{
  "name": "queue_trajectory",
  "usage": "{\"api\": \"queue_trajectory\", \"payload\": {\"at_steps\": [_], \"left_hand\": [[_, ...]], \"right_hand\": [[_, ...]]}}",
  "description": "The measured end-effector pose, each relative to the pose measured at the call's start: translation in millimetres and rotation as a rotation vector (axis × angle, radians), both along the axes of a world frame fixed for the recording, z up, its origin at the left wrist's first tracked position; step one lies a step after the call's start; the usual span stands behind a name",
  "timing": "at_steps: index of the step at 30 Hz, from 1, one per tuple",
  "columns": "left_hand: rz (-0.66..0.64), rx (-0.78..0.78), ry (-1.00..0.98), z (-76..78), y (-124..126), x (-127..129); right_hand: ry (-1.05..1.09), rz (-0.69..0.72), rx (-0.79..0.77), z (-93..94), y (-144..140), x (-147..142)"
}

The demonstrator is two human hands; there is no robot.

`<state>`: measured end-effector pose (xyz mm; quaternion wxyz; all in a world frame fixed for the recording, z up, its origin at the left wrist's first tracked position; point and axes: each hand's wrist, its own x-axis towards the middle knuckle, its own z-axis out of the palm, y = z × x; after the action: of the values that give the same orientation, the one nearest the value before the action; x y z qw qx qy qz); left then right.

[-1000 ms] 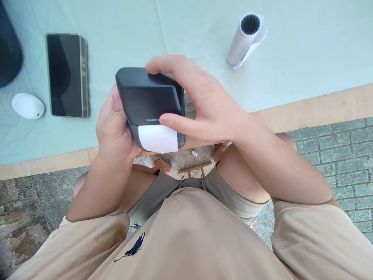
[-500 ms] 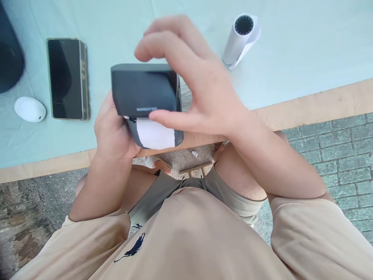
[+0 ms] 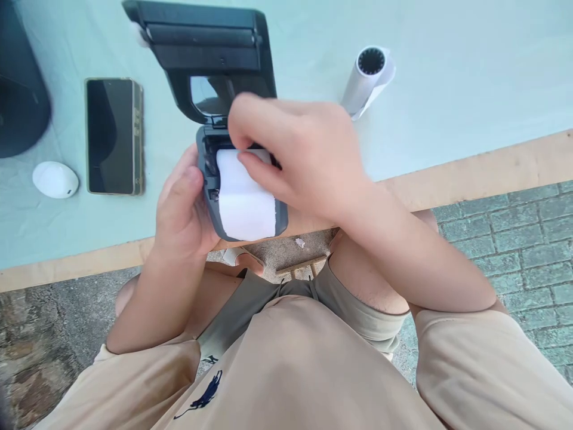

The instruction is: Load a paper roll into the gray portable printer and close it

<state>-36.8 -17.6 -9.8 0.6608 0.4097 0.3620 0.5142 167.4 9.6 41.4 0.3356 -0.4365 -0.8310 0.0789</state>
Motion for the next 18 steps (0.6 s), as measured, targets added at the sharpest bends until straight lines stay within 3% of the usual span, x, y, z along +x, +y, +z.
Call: {"api": "queue_trajectory", "payload": {"at_steps": [5, 10, 13, 15, 18], "left_hand": [[-0.088, 0.067, -0.027, -8.1, 2, -2], [-0.104, 0.032, -0.034, -8.0, 1, -3], [-0.064, -0.01, -0.047, -0.6, -1, 1], [-0.032, -0.037, -0.065, 3.7, -2, 3], [0.009, -0.035, -0.078, 6.1, -3, 2]], "right_hand": [[-0.356, -0.037, -0.084, 7.3, -4, 4], [-0.537, -0.102, -0.475, 35.2, -9, -5], [-0.309, -0.054, -0.496, 41.9, -14, -1], [-0.05, 0.013, -0.465, 41.2, -16, 8], [0.346, -0.041, -0.48, 34.3, -12, 26]]}}
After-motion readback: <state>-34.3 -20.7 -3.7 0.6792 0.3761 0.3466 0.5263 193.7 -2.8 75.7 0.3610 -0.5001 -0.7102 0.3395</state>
